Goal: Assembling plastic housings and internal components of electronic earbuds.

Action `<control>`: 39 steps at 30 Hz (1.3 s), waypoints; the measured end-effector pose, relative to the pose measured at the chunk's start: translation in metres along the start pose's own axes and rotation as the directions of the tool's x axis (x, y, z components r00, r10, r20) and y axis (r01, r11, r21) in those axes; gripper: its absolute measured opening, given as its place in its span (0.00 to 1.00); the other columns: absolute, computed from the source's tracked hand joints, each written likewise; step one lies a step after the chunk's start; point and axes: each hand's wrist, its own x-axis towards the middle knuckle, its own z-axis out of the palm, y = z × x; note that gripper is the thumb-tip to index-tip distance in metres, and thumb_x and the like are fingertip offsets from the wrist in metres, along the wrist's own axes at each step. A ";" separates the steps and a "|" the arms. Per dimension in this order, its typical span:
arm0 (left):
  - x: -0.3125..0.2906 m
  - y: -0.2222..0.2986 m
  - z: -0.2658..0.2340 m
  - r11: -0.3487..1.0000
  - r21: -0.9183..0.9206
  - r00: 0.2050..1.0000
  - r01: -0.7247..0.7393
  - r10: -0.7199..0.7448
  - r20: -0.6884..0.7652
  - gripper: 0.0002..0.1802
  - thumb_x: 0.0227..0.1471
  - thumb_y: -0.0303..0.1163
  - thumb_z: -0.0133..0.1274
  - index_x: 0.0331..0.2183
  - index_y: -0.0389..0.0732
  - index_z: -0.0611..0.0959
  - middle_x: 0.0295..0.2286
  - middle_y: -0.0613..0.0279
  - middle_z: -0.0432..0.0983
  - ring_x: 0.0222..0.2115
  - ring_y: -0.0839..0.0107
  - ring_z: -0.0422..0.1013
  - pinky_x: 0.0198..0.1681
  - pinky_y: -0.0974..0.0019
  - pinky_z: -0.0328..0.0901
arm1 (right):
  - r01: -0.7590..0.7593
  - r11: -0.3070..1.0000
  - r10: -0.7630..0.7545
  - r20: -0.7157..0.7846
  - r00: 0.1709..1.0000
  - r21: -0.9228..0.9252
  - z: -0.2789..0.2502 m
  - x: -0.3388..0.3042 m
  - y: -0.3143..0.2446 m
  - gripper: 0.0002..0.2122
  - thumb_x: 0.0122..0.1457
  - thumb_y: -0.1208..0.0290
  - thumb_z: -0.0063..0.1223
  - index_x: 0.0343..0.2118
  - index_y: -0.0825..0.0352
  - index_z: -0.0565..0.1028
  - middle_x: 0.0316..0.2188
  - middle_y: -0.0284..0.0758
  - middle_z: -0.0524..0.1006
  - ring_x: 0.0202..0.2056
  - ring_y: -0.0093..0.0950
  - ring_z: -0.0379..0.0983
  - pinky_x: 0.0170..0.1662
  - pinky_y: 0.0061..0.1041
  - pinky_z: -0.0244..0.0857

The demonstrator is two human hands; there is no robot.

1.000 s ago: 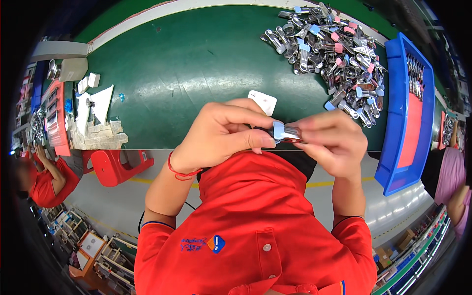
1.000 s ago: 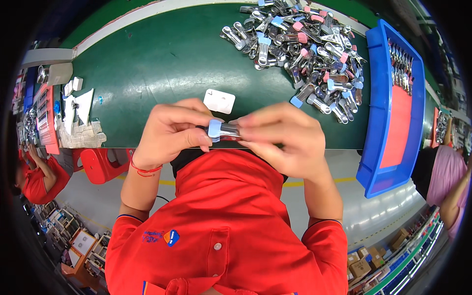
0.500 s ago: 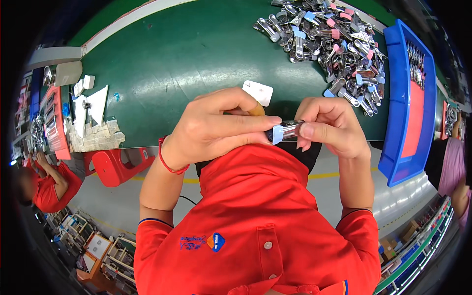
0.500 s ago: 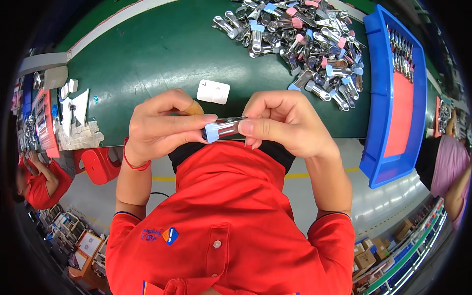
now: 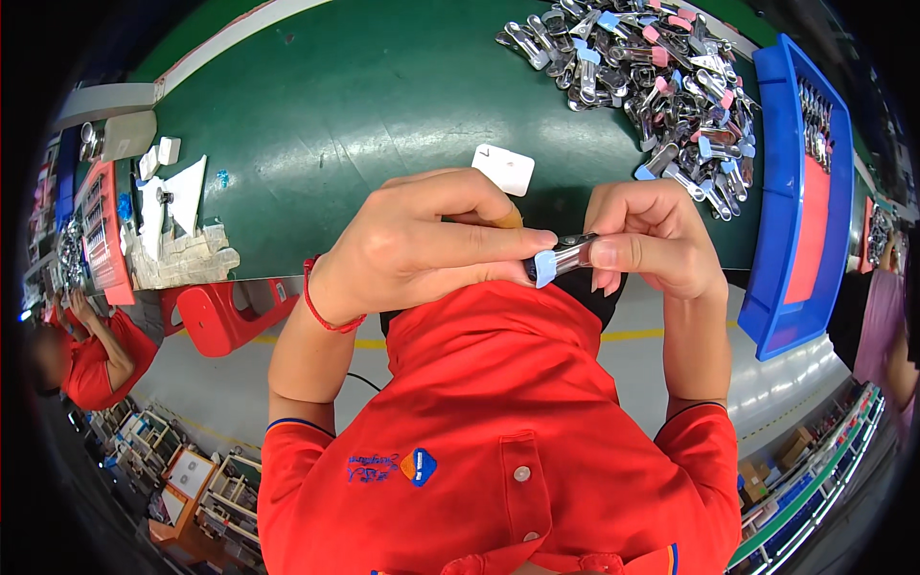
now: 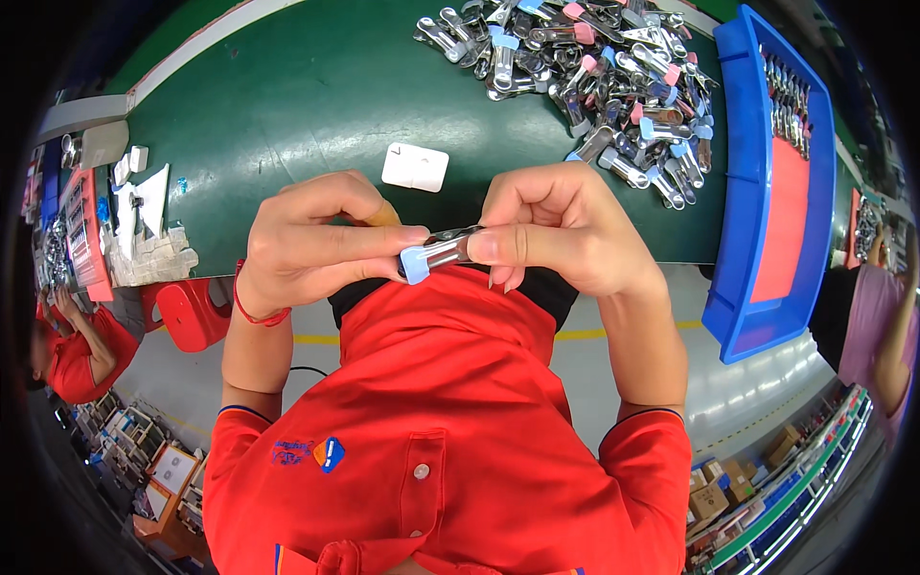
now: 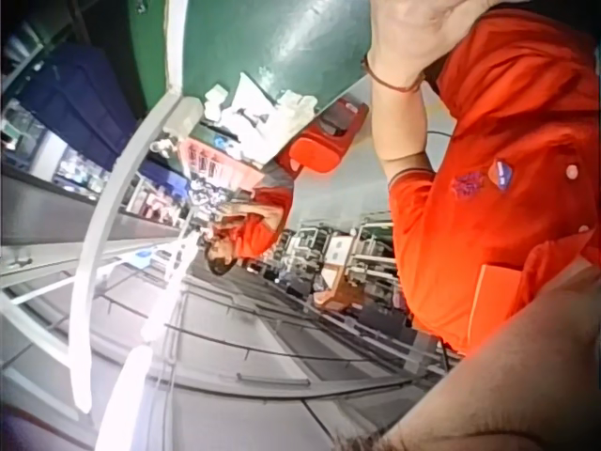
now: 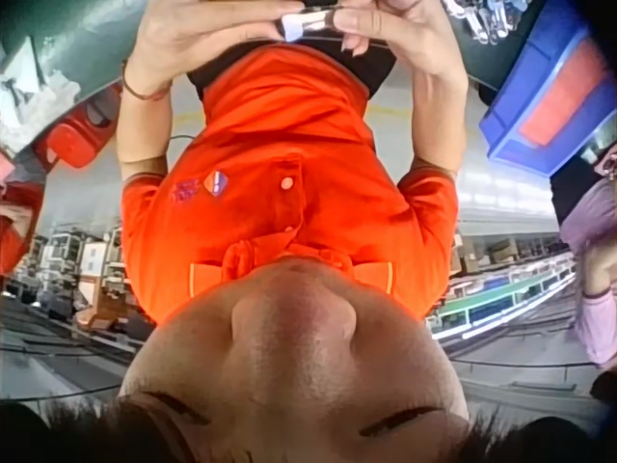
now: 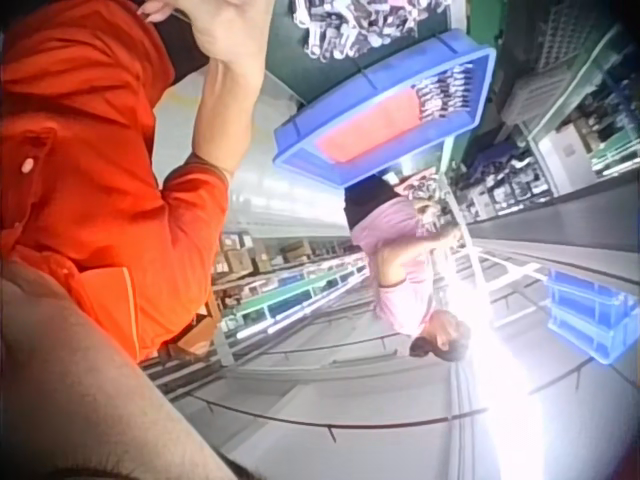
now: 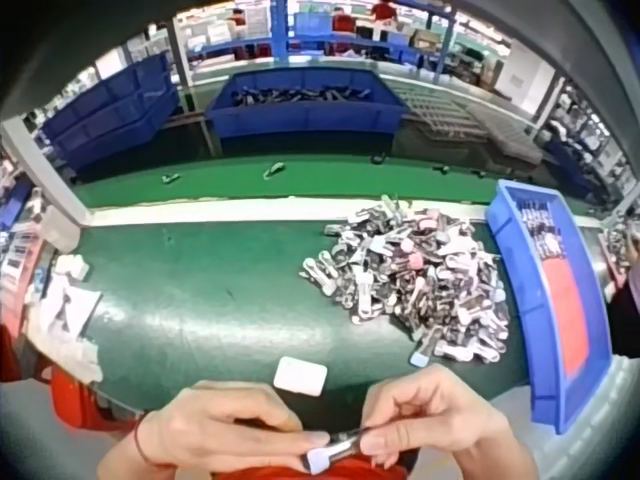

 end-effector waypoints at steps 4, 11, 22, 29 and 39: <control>-0.002 -0.001 0.001 0.999 -0.037 1.000 0.022 -0.022 0.000 0.19 0.37 0.27 0.67 0.37 0.36 0.87 0.26 0.59 0.75 0.24 0.70 0.70 0.24 0.70 0.62 | -0.005 1.000 0.004 0.037 0.999 0.012 -0.003 -0.001 0.006 0.05 0.53 0.82 0.58 0.26 0.75 0.73 0.25 0.41 0.73 0.22 0.26 0.75 0.25 0.21 0.72; -0.003 0.000 0.001 0.993 -0.094 0.998 0.066 -0.066 0.001 0.18 0.37 0.26 0.67 0.36 0.34 0.87 0.27 0.58 0.75 0.23 0.71 0.70 0.23 0.70 0.61 | 0.026 0.999 -0.022 0.151 0.988 -0.027 -0.008 0.002 0.009 0.07 0.55 0.76 0.58 0.29 0.75 0.72 0.26 0.39 0.74 0.26 0.26 0.76 0.30 0.22 0.72; -0.003 -0.003 0.002 0.986 -0.137 0.995 0.092 -0.096 -0.024 0.18 0.38 0.27 0.69 0.36 0.34 0.87 0.28 0.57 0.77 0.27 0.69 0.74 0.28 0.71 0.66 | -0.068 0.995 0.058 0.125 0.990 0.076 -0.004 0.007 0.020 0.09 0.58 0.72 0.54 0.29 0.74 0.73 0.28 0.39 0.74 0.25 0.26 0.74 0.28 0.22 0.69; -0.006 -0.005 0.008 0.968 -0.206 0.987 0.142 -0.154 -0.043 0.16 0.39 0.25 0.68 0.36 0.34 0.86 0.28 0.57 0.78 0.27 0.69 0.74 0.28 0.71 0.66 | -0.026 0.971 -0.007 0.140 0.990 0.236 -0.005 0.008 0.028 0.07 0.61 0.73 0.54 0.32 0.73 0.76 0.27 0.37 0.78 0.24 0.21 0.74 0.29 0.20 0.69; -0.003 -0.001 0.008 0.967 -0.212 0.988 0.141 -0.150 -0.024 0.16 0.40 0.26 0.68 0.35 0.34 0.86 0.28 0.56 0.78 0.26 0.68 0.74 0.29 0.71 0.67 | -0.071 0.982 0.050 0.124 0.991 0.175 -0.008 0.006 0.018 0.07 0.57 0.75 0.58 0.33 0.74 0.76 0.28 0.37 0.77 0.26 0.23 0.74 0.29 0.21 0.69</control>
